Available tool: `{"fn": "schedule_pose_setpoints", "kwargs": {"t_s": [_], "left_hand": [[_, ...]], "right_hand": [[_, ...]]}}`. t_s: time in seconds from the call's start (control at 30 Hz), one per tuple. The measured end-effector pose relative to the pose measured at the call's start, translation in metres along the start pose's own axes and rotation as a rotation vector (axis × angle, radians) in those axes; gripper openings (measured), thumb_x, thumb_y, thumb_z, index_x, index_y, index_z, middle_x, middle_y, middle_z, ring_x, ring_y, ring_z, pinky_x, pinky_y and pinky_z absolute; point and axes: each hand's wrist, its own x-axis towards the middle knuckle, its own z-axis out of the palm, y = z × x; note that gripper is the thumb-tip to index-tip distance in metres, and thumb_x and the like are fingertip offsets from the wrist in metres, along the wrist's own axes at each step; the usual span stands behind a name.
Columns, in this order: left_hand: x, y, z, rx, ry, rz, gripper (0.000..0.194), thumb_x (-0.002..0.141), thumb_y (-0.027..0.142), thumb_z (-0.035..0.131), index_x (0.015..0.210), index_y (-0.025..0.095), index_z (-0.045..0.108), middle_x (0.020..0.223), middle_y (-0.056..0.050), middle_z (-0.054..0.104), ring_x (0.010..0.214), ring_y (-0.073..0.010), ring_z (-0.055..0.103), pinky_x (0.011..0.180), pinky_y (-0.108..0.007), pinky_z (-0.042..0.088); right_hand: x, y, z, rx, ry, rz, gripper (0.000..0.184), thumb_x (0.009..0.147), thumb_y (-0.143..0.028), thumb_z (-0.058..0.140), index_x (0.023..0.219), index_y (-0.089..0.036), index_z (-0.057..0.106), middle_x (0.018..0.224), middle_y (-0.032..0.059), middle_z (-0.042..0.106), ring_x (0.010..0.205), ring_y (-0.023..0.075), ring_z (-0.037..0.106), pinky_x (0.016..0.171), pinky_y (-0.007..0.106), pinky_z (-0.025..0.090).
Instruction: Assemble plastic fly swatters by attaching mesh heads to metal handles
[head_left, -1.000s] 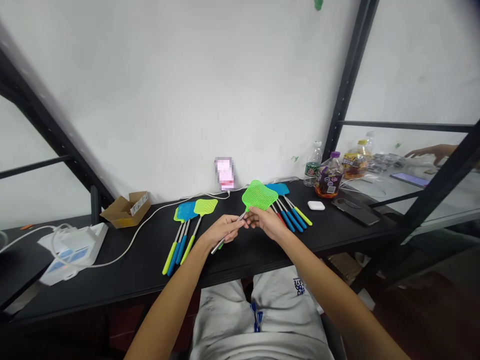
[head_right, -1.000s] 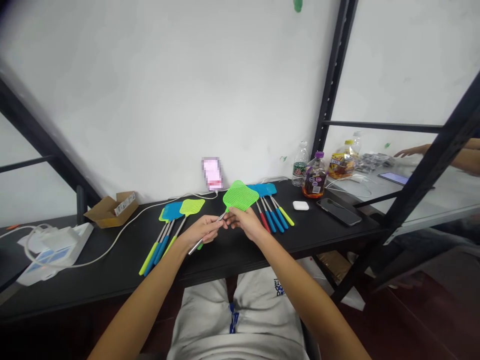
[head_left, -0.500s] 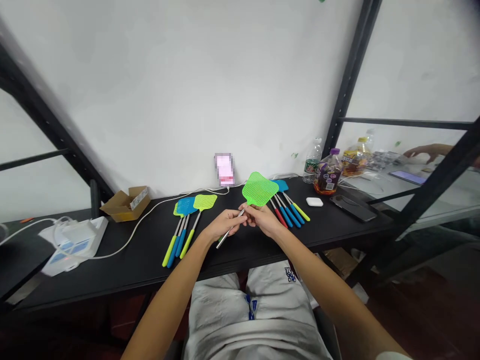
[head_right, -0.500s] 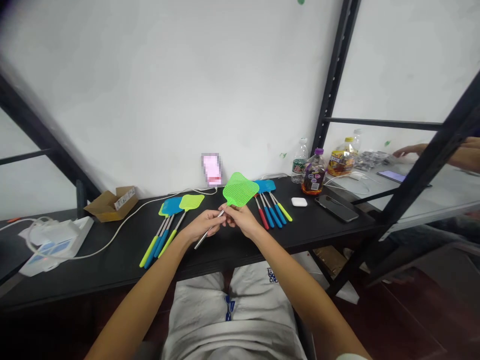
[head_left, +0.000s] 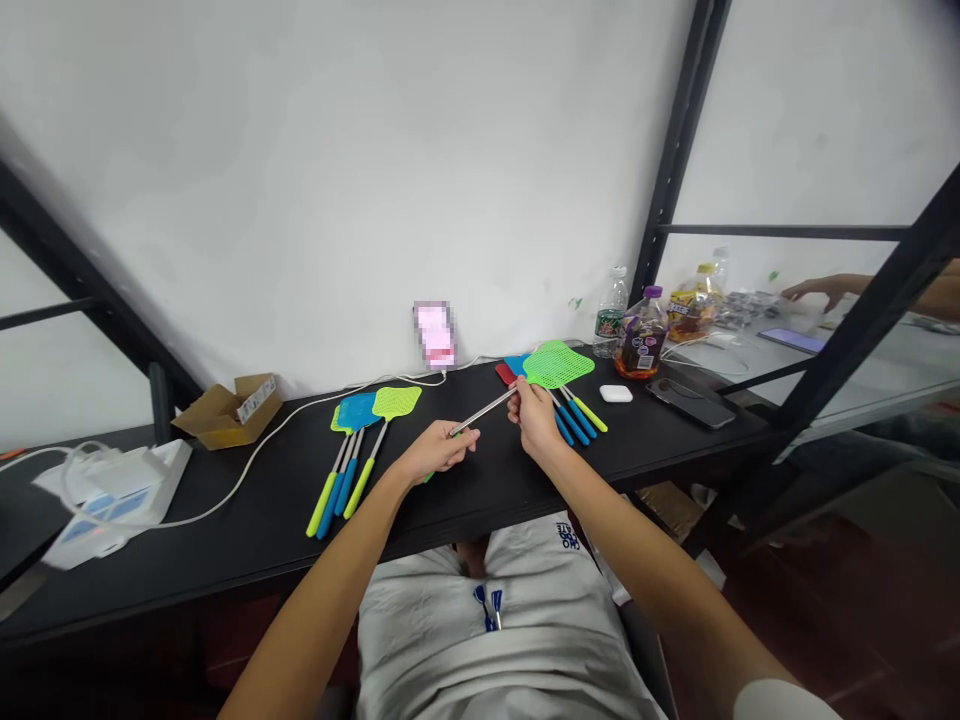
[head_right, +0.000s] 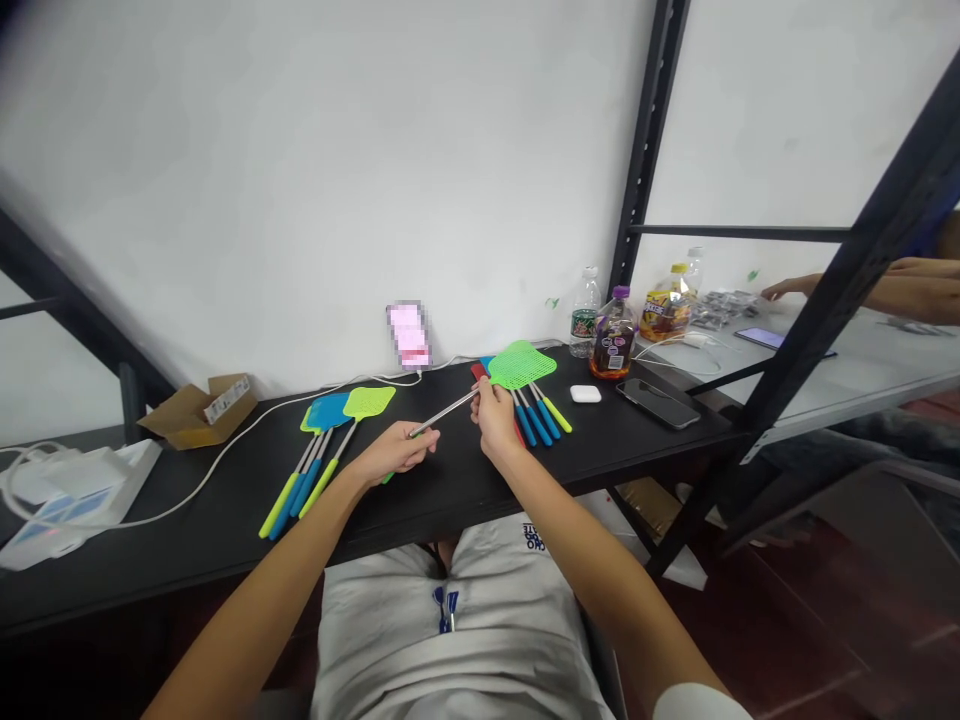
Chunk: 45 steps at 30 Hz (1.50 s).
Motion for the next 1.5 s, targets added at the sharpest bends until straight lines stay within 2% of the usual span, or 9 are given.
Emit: {"fn": "schedule_pose_setpoints", "kwargs": {"t_s": [0.43,0.57,0.77,0.93,1.23,1.5], "left_hand": [[0.0015,-0.0064,-0.0026,-0.060,0.034,0.019,0.042,0.082,0.055,0.063,0.074,0.014,0.060,0.038,0.009,0.036,0.035,-0.0038,0.019,0.038,-0.020,0.009],[0.0000,-0.0051,-0.0015,0.004,0.027,0.016,0.042,0.083,0.055,0.061,0.075,0.014,0.061,0.038,0.008,0.037,0.035,-0.0042,0.020,0.039,-0.020,0.011],[-0.0026,0.0017,0.0047,0.179,0.013,0.058,0.043,0.087,0.054,0.056,0.074,0.013,0.063,0.040,0.006,0.044,0.039,-0.0056,0.031,0.044,-0.019,0.023],[-0.0016,0.0004,0.0054,0.190,0.002,0.037,0.045,0.085,0.057,0.055,0.074,0.014,0.063,0.041,0.006,0.043,0.039,-0.0062,0.029,0.045,-0.021,0.021],[-0.0027,0.0023,0.0054,0.211,-0.019,0.047,0.046,0.085,0.059,0.054,0.072,0.015,0.062,0.041,0.006,0.044,0.041,-0.0076,0.033,0.048,-0.022,0.026],[-0.0014,0.0000,0.0056,0.209,-0.026,0.062,0.046,0.085,0.059,0.054,0.073,0.015,0.062,0.043,0.006,0.044,0.042,-0.0082,0.036,0.048,-0.022,0.026]], "right_hand": [[0.0047,0.0012,-0.0033,-0.061,0.056,-0.038,0.038,0.083,-0.054,0.061,0.070,-0.022,0.045,0.053,-0.0073,0.031,0.044,0.0078,0.032,0.039,0.022,0.023],[0.0044,-0.0002,-0.0042,-0.060,0.044,-0.048,0.036,0.083,-0.050,0.063,0.070,-0.022,0.045,0.052,-0.0073,0.032,0.044,0.0075,0.033,0.039,0.021,0.023],[0.0052,-0.0058,-0.0052,-0.108,-0.009,-0.093,0.035,0.082,-0.049,0.064,0.070,-0.021,0.048,0.053,-0.0072,0.033,0.045,0.0080,0.035,0.040,0.023,0.024],[0.0057,-0.0021,-0.0069,-0.108,-0.009,-0.105,0.032,0.082,-0.047,0.063,0.070,-0.020,0.050,0.050,-0.0078,0.032,0.043,0.0081,0.034,0.040,0.023,0.023],[0.0037,0.0012,-0.0047,-0.181,-0.034,-0.235,0.034,0.086,-0.052,0.058,0.072,-0.022,0.049,0.052,-0.0069,0.034,0.044,0.0092,0.036,0.041,0.025,0.024],[0.0024,-0.0006,-0.0039,-0.190,-0.040,-0.228,0.036,0.088,-0.055,0.054,0.072,-0.023,0.047,0.052,-0.0068,0.034,0.044,0.0092,0.036,0.043,0.025,0.025]]}}
